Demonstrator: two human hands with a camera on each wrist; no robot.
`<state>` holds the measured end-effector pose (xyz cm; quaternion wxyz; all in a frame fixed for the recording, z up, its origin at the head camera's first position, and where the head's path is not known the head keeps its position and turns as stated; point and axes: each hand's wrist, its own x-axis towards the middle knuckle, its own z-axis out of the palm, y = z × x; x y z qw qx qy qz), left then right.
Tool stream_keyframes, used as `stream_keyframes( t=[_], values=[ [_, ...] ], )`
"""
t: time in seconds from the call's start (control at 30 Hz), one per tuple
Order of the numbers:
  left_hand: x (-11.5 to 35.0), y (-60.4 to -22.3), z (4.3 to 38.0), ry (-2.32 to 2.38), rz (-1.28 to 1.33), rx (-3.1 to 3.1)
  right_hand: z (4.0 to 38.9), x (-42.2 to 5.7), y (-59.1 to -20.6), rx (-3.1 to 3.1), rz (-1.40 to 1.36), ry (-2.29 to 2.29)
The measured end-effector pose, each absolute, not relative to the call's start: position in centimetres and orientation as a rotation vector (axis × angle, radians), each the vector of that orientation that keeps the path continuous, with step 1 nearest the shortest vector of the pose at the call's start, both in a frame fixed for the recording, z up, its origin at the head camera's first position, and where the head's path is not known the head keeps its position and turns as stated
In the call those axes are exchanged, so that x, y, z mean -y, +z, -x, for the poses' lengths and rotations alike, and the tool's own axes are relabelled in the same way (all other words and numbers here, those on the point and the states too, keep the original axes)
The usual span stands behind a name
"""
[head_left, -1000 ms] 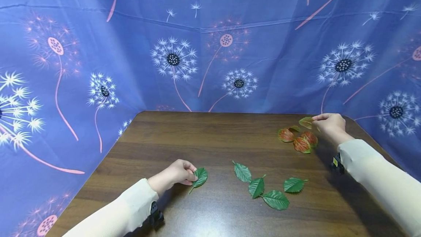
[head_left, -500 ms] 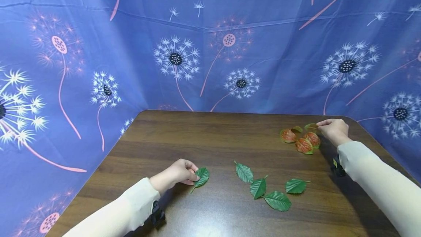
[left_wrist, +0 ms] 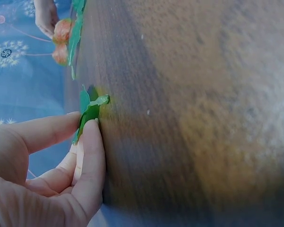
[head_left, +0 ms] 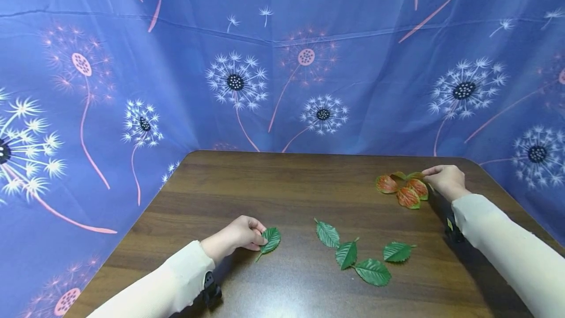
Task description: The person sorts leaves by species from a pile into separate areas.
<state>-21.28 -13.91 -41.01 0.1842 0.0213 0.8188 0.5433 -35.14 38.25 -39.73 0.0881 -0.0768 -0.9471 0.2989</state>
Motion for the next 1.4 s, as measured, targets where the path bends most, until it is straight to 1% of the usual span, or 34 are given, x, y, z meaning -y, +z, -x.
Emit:
stream_keyframes(
  t=[0.17,0.57,0.8,1.4],
  values=[
    [14.0,-41.1,21.3,1.537,-0.052,-2.318,34.9,-38.4,-39.0,2.836,0.172,0.911],
    [14.0,-41.0,21.5,1.528,-0.050,-2.321,34.3,-38.2,-36.6,2.833,0.256,1.097],
    [14.0,-41.0,21.4,1.521,-0.041,-2.321,33.9,-38.0,-36.3,2.825,0.287,1.105],
    [14.2,-41.6,21.5,1.552,-0.075,-2.306,33.5,-37.5,-35.0,2.871,0.110,1.063]
  ],
)
